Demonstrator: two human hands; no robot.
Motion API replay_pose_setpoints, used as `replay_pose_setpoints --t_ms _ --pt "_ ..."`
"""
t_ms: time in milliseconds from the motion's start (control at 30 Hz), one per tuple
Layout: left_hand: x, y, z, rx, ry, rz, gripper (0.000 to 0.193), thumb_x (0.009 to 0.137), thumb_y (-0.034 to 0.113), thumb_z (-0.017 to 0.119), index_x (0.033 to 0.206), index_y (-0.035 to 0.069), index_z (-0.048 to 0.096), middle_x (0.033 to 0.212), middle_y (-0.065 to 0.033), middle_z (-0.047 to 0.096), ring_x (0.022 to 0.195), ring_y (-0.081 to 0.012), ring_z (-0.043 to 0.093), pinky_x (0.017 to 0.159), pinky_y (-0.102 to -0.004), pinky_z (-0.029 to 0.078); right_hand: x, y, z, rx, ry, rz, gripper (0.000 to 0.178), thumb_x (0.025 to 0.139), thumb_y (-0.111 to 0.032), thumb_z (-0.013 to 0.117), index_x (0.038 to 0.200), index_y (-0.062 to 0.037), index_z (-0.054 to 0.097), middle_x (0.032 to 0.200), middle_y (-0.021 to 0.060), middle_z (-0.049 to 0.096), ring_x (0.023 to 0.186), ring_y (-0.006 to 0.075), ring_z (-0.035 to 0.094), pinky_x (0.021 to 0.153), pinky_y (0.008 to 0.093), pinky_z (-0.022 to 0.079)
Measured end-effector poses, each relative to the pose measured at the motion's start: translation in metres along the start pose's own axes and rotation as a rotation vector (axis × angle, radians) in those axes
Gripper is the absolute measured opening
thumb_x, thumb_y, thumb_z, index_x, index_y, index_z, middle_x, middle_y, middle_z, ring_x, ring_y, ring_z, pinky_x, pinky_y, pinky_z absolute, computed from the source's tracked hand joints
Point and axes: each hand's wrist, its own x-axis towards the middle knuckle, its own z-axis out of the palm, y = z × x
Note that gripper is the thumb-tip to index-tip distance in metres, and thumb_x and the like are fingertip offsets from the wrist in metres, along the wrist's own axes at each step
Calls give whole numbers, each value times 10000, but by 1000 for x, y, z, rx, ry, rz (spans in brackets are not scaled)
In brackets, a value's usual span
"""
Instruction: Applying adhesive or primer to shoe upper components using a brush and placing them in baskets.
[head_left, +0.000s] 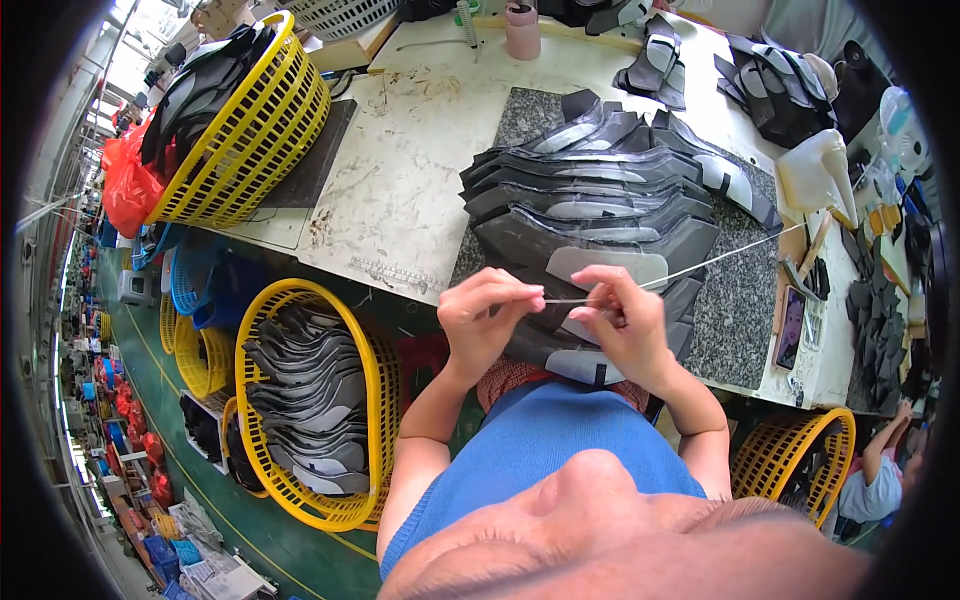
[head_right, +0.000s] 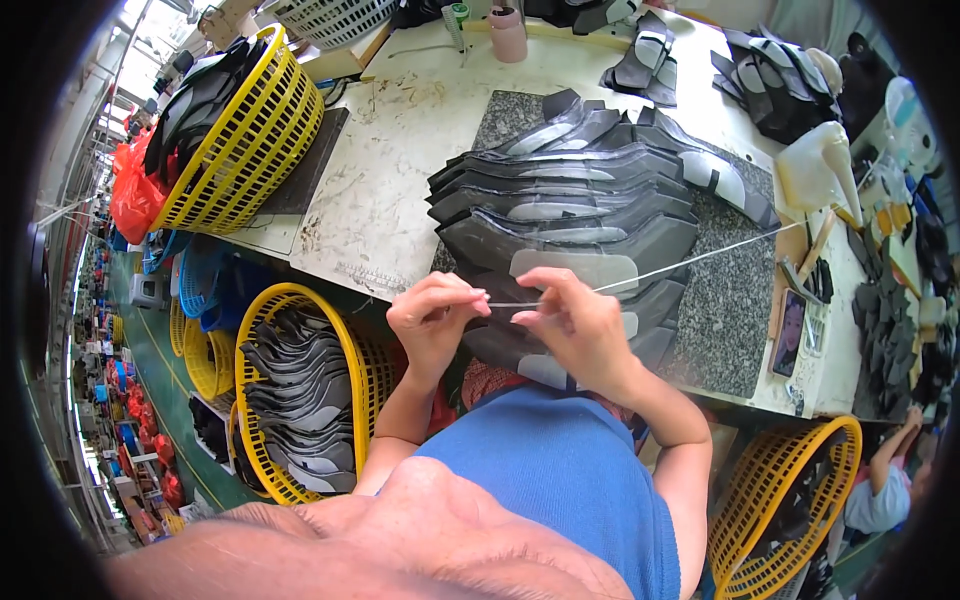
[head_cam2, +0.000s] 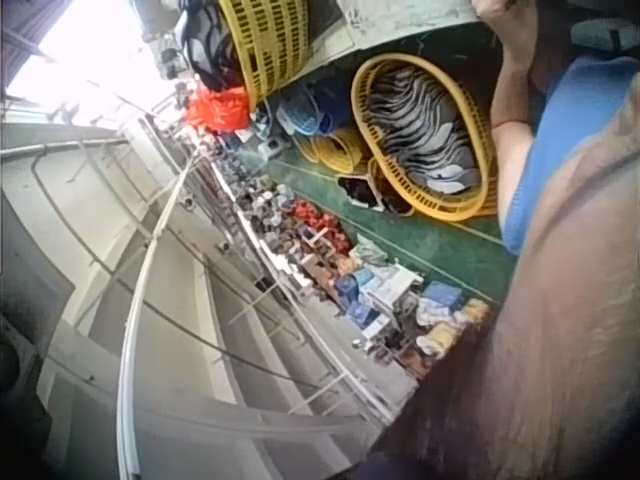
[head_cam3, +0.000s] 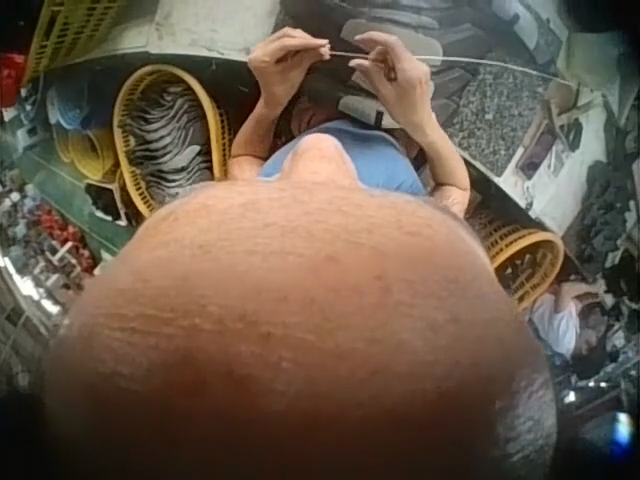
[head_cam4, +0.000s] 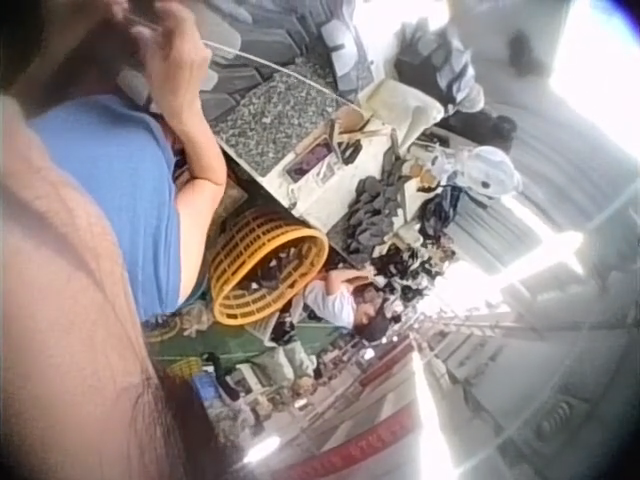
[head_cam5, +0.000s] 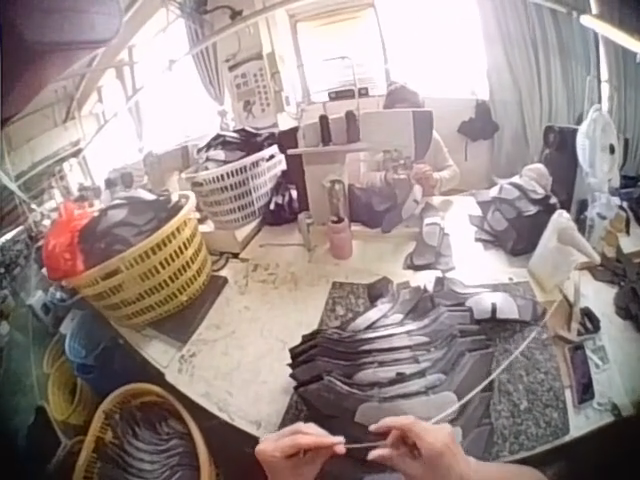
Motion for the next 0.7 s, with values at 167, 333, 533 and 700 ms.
replay_pose_setpoints --t_ms 167,333,533,700 --pt "26 -31 -5 53 -86 -10 135 798 -100 813 893 -10 777 811 -112 761 739 -185 741 692 -276 586 4 16 -25 -119 105 118 92 879 -69 815 932 -33 750 779 31 634 616 96 552 542 257 412" --pt "43 -47 3 158 -78 -35 141 830 -96 781 930 5 779 905 -94 768 807 -179 747 713 -273 599 12 16 -27 -149 185 94 92 892 -78 807 944 -32 747 775 32 630 608 92 551 545 258 424" --pt "41 -48 7 305 -90 -107 123 836 -36 817 902 12 725 871 -82 736 742 -159 720 672 -281 586 17 25 -25 -181 217 77 98 897 -90 807 943 -30 744 776 34 635 617 90 571 543 257 431" --pt "47 -48 11 412 -88 -55 175 831 28 856 887 28 690 819 -64 713 681 -150 684 626 -283 551 11 26 -39 -152 315 140 99 899 -101 807 912 -29 740 742 6 617 588 54 495 515 245 354"
